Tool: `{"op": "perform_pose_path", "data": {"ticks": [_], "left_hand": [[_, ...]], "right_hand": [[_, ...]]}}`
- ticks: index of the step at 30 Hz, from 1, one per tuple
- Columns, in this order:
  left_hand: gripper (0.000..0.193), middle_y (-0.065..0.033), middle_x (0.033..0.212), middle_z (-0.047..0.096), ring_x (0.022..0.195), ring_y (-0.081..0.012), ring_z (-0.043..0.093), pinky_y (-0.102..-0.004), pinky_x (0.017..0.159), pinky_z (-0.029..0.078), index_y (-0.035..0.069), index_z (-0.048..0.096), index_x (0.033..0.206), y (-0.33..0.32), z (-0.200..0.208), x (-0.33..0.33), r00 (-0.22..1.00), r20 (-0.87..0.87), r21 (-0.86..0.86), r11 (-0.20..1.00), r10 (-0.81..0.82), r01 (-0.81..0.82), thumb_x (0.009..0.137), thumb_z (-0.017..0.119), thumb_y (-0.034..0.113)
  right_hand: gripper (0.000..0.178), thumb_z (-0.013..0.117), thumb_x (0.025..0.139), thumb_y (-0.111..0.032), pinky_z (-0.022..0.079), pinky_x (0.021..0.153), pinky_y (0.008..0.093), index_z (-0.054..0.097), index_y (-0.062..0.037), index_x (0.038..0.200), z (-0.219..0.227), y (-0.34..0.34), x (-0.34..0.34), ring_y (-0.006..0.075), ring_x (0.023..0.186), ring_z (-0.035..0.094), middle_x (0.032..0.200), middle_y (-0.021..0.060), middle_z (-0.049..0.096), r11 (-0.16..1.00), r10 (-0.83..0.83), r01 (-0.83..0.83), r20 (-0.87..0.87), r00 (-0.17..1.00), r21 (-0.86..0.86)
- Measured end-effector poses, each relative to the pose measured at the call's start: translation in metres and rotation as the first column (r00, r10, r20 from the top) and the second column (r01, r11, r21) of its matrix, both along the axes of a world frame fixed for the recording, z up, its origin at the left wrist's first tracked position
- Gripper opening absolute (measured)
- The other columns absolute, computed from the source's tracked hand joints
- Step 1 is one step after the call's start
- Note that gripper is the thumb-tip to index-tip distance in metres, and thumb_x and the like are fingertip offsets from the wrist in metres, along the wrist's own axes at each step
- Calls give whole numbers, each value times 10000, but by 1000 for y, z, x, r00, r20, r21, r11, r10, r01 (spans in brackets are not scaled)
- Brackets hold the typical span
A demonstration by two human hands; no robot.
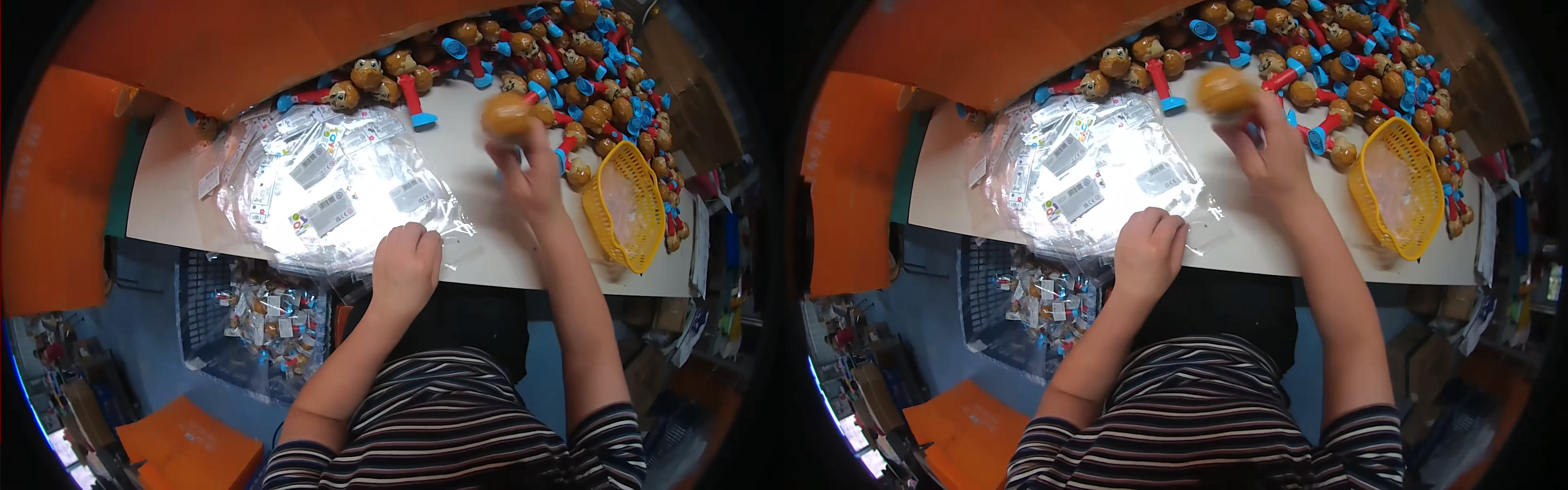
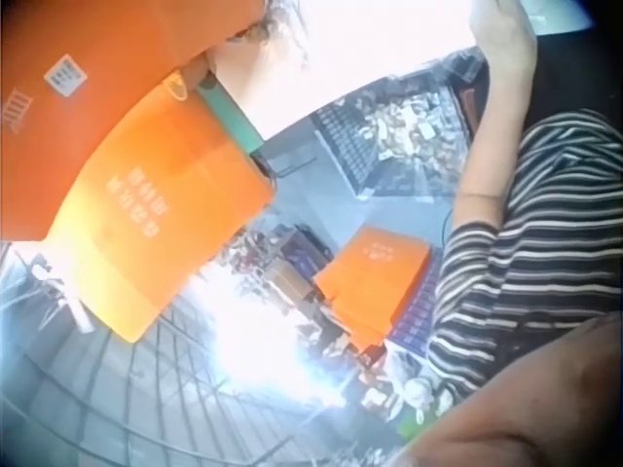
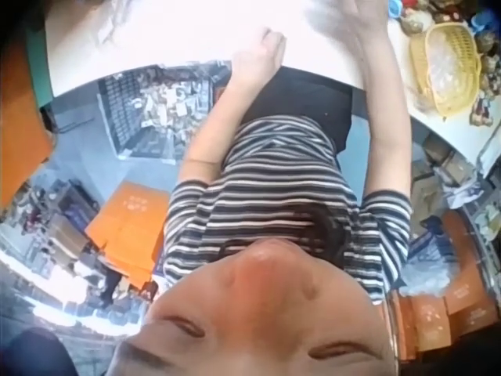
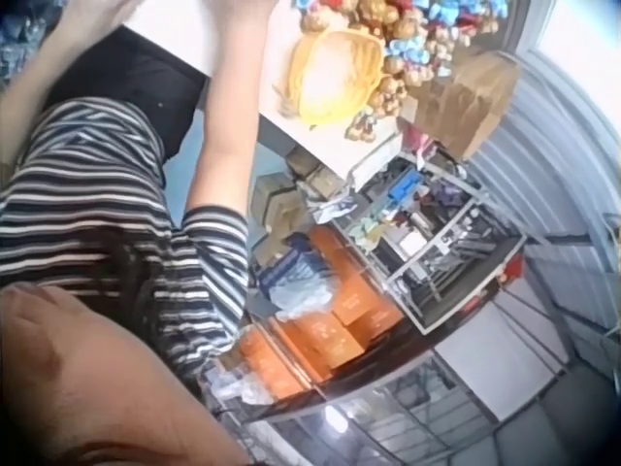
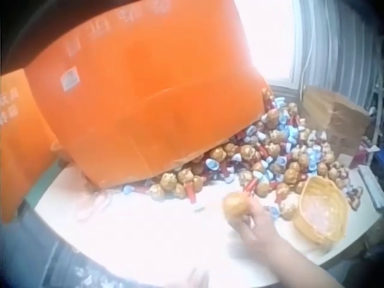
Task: Packing small toys into plastic bags and sealing them.
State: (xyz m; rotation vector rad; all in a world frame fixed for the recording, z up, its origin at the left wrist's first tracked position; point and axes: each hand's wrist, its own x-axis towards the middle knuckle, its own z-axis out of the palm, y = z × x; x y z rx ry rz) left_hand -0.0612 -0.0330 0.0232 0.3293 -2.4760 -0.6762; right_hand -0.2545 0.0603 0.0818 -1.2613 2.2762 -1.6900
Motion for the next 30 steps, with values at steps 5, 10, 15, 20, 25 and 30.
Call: {"op": "perform_pose_path", "data": {"ticks": [5, 10, 15, 20, 25, 30], "left_hand": [[137, -137, 852, 627, 799, -334, 617, -412, 722, 493, 36, 634, 912, -2, 10, -9, 999, 26, 137, 990, 25, -28, 791, 698, 33], [89, -145, 862, 646, 789, -321, 645, -387, 713, 511, 19, 622, 909, -6, 17, -14, 998, 64, 289, 957, -4, -15, 831, 663, 33], [82, -143, 843, 620, 781, -320, 627, -390, 710, 501, 15, 614, 891, -4, 33, -17, 999, 8, 242, 970, -37, 34, 828, 664, 34], [94, -141, 847, 596, 813, -331, 602, -393, 729, 487, 18, 609, 879, 5, 45, -27, 991, -45, 197, 971, -127, 133, 808, 672, 23], [145, -131, 853, 583, 829, -339, 579, -424, 722, 471, 28, 596, 905, 16, 47, -32, 988, -8, 103, 982, -156, 156, 785, 675, 9], [150, -128, 874, 584, 835, -338, 573, -426, 731, 468, 29, 592, 909, 20, 63, -42, 962, -63, -22, 964, -267, 266, 784, 673, 14]], "right_hand": [[207, 563, 962, -187, 466, 637, 324, 527, -53, 1116, 8, 67, 72, 242, 624, 600, 701, 113, 610, 900, 64, -220, 385, 921, 376], [234, 630, 933, -187, 482, 614, 339, 605, -13, 1088, -20, 92, 87, 278, 662, 634, 761, 125, 649, 909, -65, -106, 387, 920, 404], [240, 672, 898, -150, 474, 600, 336, 652, -16, 1096, -21, 95, 99, 267, 638, 600, 751, 111, 604, 919, -19, 51, -84, 996, 391], [237, 708, 869, -157, 489, 592, 351, 671, -28, 1064, -23, 88, 105, 315, 666, 606, 745, 120, 570, 910, -8, 141, -323, 946, 389], [278, 723, 850, -112, 490, 616, 361, 658, -19, 1104, -44, 87, 111, 316, 686, 609, 800, 132, 593, 963, -265, 231, 326, 908, 140], [297, 725, 844, -90, 495, 637, 339, 653, -10, 1121, -37, 83, 115, 299, 691, 614, 839, 142, 622, 978, -140, 158, -132, 981, 138]]}}
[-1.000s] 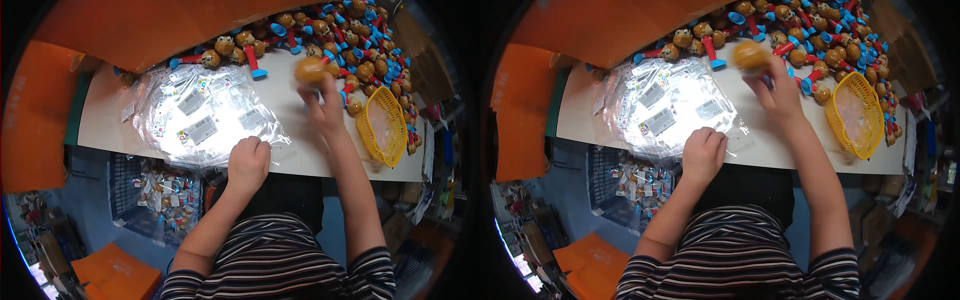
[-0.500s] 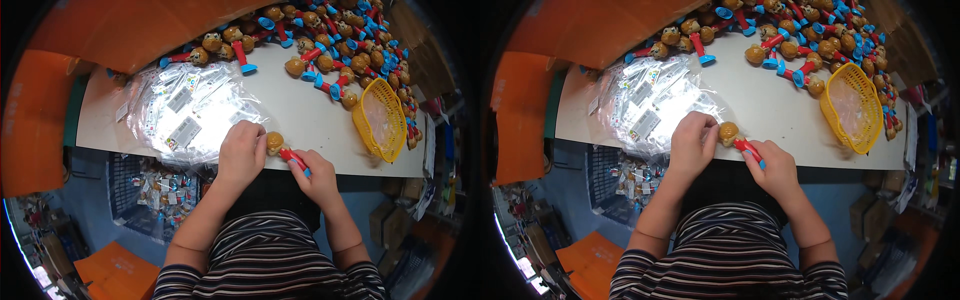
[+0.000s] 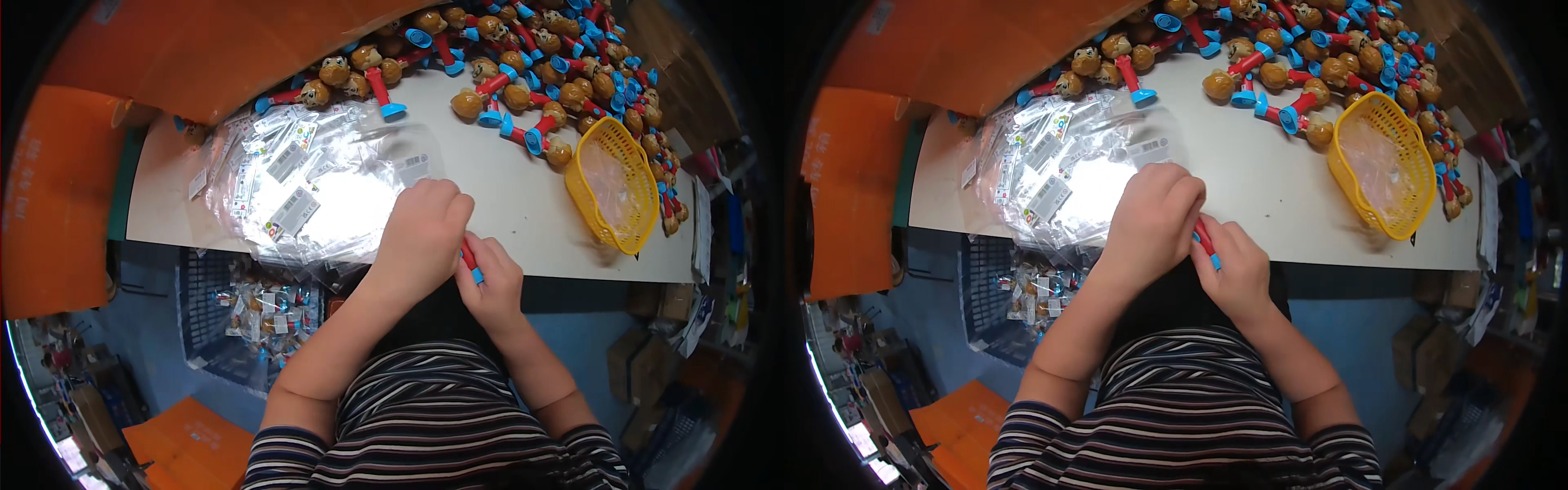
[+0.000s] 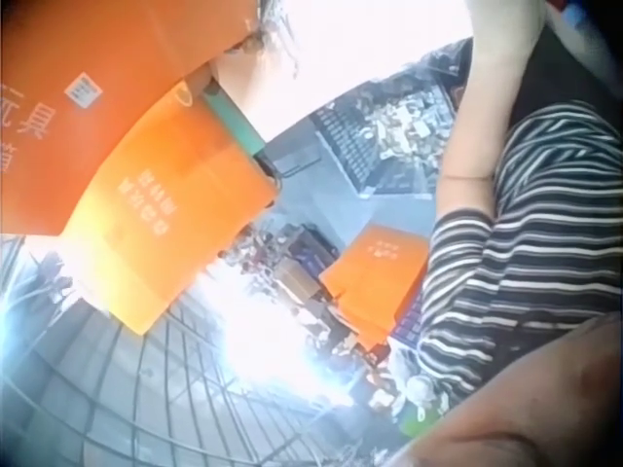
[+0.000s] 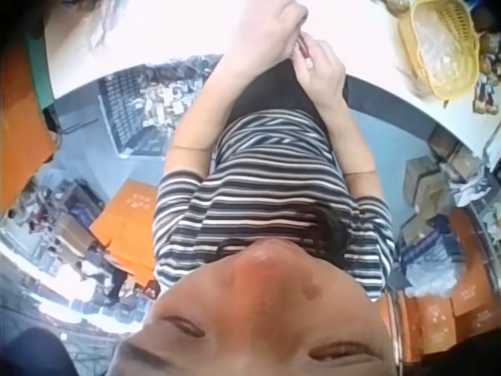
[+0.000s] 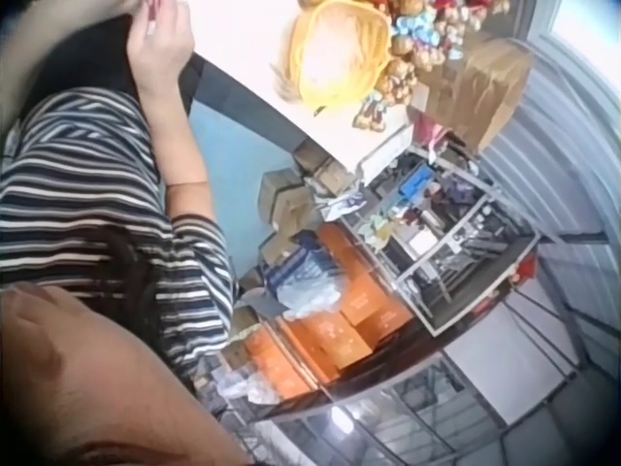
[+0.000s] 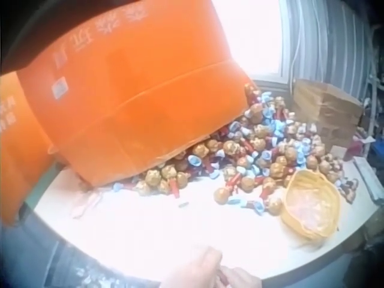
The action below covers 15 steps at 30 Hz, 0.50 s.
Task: Packing small toys into plastic bags and sealing them.
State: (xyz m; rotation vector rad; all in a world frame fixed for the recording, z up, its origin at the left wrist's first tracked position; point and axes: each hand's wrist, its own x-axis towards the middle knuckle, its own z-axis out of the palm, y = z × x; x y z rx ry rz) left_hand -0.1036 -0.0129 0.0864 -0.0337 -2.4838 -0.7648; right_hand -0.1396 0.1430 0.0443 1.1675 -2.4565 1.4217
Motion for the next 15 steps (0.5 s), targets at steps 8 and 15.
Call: {"op": "perform_pose_path", "data": {"ticks": [8, 15], "left_hand": [[139, -135, 864, 562, 833, -347, 560, -436, 729, 458, 36, 591, 904, 12, -15, 19, 994, 84, 108, 992, -73, 64, 785, 663, 36], [179, -139, 879, 569, 846, -348, 565, -429, 747, 453, 27, 592, 941, 9, -19, 21, 997, 70, 114, 993, 15, -23, 779, 670, 18]], "right_hand": [[295, 689, 858, -56, 495, 627, 357, 488, -27, 1073, -10, 11, -3, 313, 771, 626, 877, 131, 589, 998, -50, 54, 191, 980, -12], [393, 706, 841, -14, 551, 696, 350, 505, -2, 1179, -2, 17, -7, 317, 841, 643, 1002, 159, 595, 988, 128, -145, 230, 965, 60]]}}
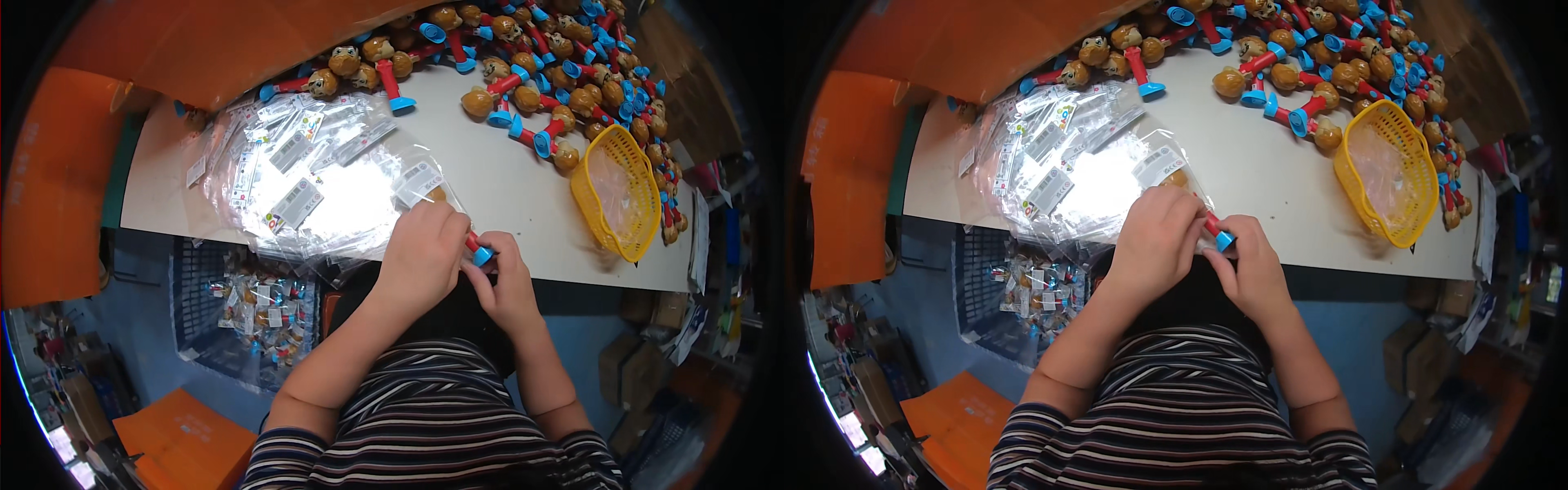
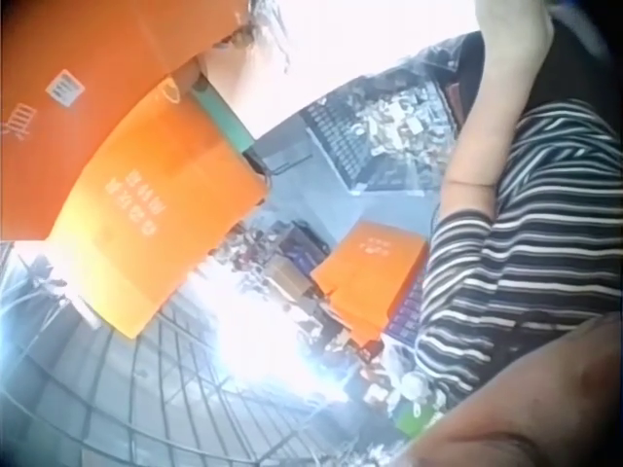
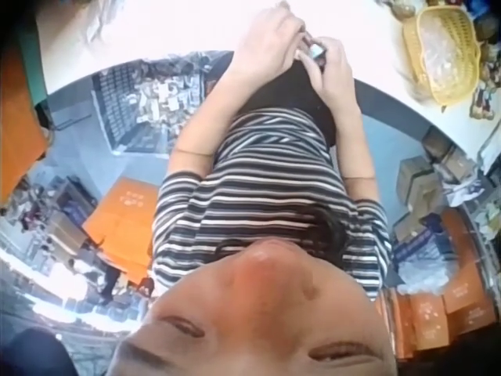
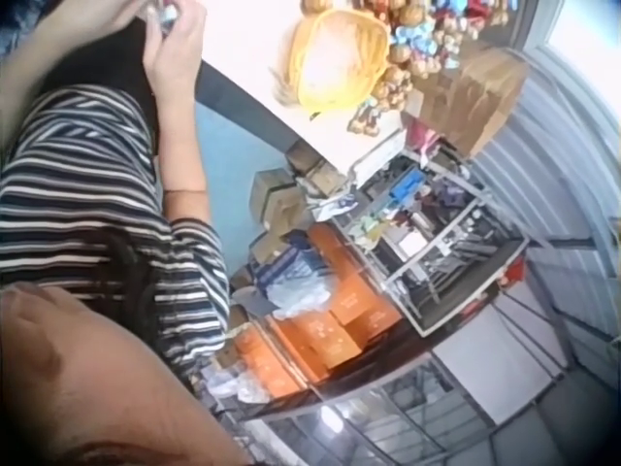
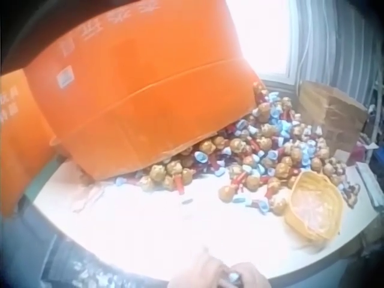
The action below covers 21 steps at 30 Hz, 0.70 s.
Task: Packing small toys into plastic bags and sealing them.
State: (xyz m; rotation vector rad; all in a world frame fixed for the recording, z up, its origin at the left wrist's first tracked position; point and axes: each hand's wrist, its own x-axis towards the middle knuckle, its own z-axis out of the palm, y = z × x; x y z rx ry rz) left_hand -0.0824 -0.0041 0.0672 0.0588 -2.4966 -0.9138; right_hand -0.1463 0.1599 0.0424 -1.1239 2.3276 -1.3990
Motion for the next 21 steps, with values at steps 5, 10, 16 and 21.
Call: {"op": "perform_pose_path", "data": {"ticks": [5, 10, 16, 21], "left_hand": [[189, -138, 901, 585, 862, -344, 572, -424, 761, 455, 30, 590, 954, 1, -3, 5, 999, -9, 30, 998, 50, -50, 783, 671, 21], [167, -131, 885, 588, 853, -340, 576, -425, 756, 457, 30, 599, 935, 7, 1, 9, 999, -41, 44, 999, -9, 11, 785, 673, 28], [160, -128, 874, 583, 835, -332, 573, -422, 731, 452, 33, 596, 918, 11, 8, 12, 1000, -20, 34, 999, -6, 6, 778, 673, 29], [170, -125, 867, 575, 832, -329, 574, -416, 728, 450, 26, 597, 923, 10, 1, 11, 999, -26, 58, 998, -25, 26, 770, 671, 31]], "right_hand": [[449, 750, 784, 21, 562, 739, 350, 585, 1, 1201, -10, 10, 0, 313, 871, 641, 1049, 169, 608, 992, -32, 43, 91, 995, -121], [413, 791, 716, 23, 536, 735, 360, 650, -16, 1103, -14, 2, -15, 294, 864, 633, 981, 138, 630, 982, 45, -111, -385, 922, -151], [392, 827, 645, 4, 503, 727, 375, 645, -37, 989, -16, -2, -29, 300, 832, 602, 917, 113, 633, 970, -47, -29, -306, 951, -242], [488, 796, 638, 16, 507, 817, 353, 587, -31, 1077, -19, -6, -31, 281, 988, 588, 1138, 145, 582, 976, -96, 38, -265, 960, -215]]}}
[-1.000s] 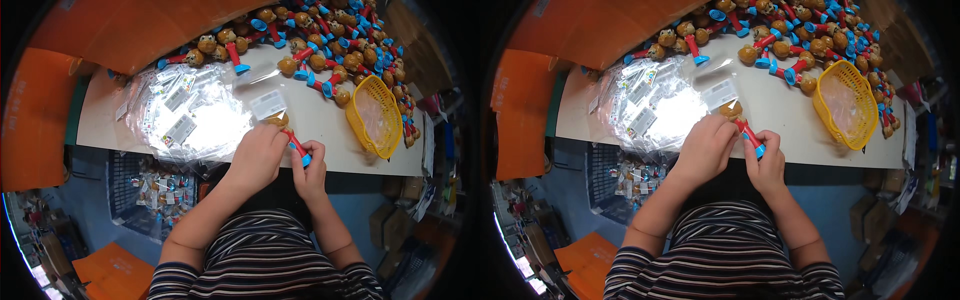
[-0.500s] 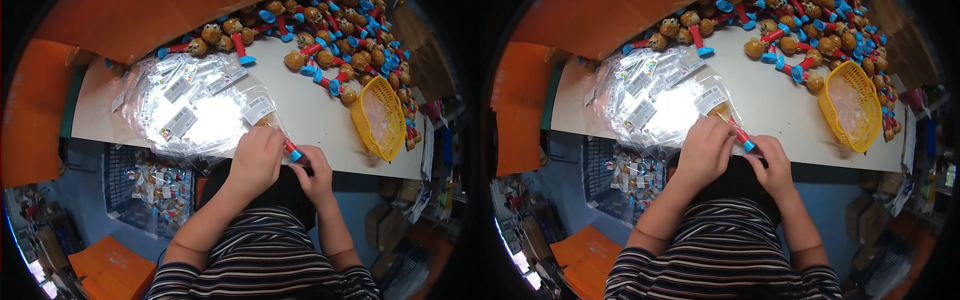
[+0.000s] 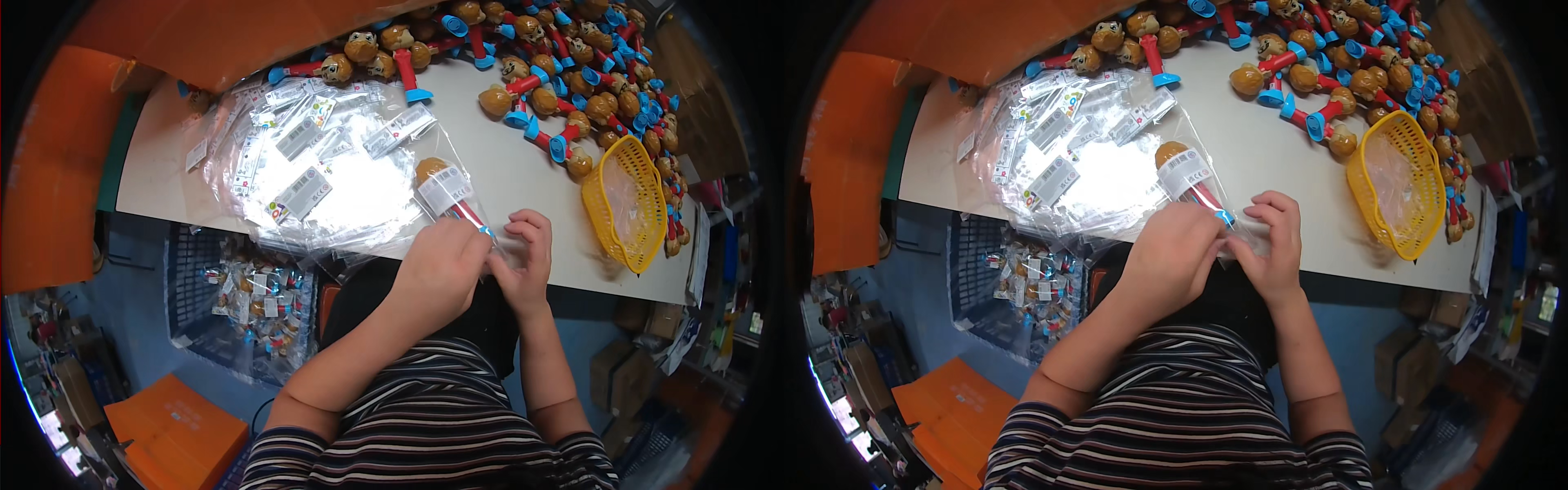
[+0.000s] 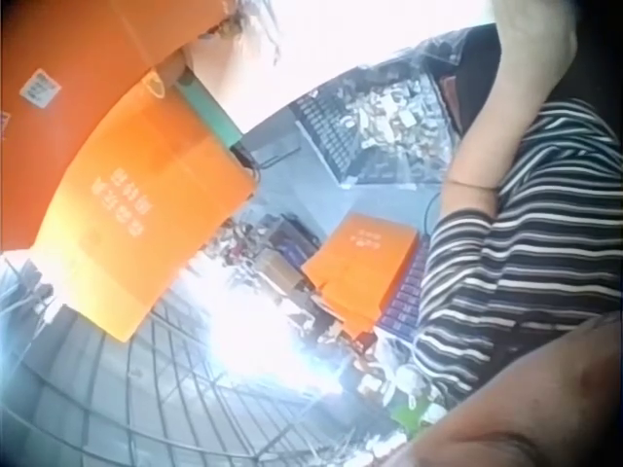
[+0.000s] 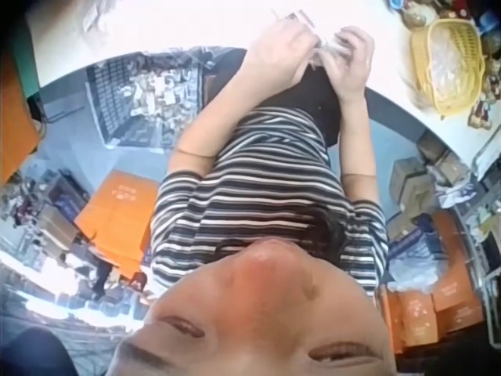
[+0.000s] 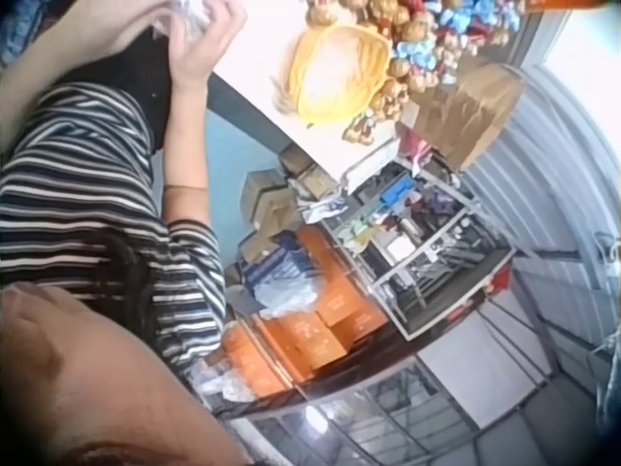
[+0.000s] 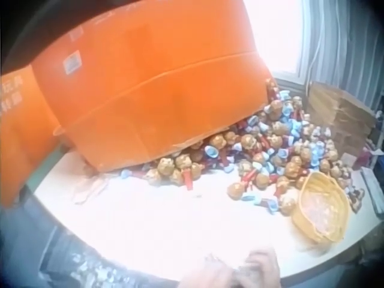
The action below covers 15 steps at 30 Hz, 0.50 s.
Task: Packing small toys into plastic bags and sealing them.
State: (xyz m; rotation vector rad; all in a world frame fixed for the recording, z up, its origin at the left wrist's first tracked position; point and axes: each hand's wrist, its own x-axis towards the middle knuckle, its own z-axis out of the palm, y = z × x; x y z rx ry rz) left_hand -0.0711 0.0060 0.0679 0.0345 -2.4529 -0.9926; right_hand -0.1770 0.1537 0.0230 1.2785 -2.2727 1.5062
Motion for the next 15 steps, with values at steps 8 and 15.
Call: {"op": "perform_pose_path", "data": {"ticks": [8, 15], "left_hand": [[166, -118, 892, 579, 836, -307, 582, -402, 733, 454, 28, 602, 929, 6, -2, 3, 996, 72, -96, 993, -60, 67, 773, 655, 44], [163, -120, 907, 583, 845, -309, 582, -398, 742, 460, 22, 605, 932, 7, -6, 6, 994, 80, -65, 995, -76, 81, 778, 656, 47]], "right_hand": [[559, 745, 681, 37, 514, 879, 340, 555, -29, 1202, 1, -11, -1, 264, 1049, 602, 1245, 155, 570, 996, 44, -57, 174, 984, 71], [616, 716, 752, 77, 546, 849, 305, 515, -2, 1330, 7, -20, 14, 202, 997, 669, 1140, 144, 664, 994, 5, -44, 354, 935, 103]]}}
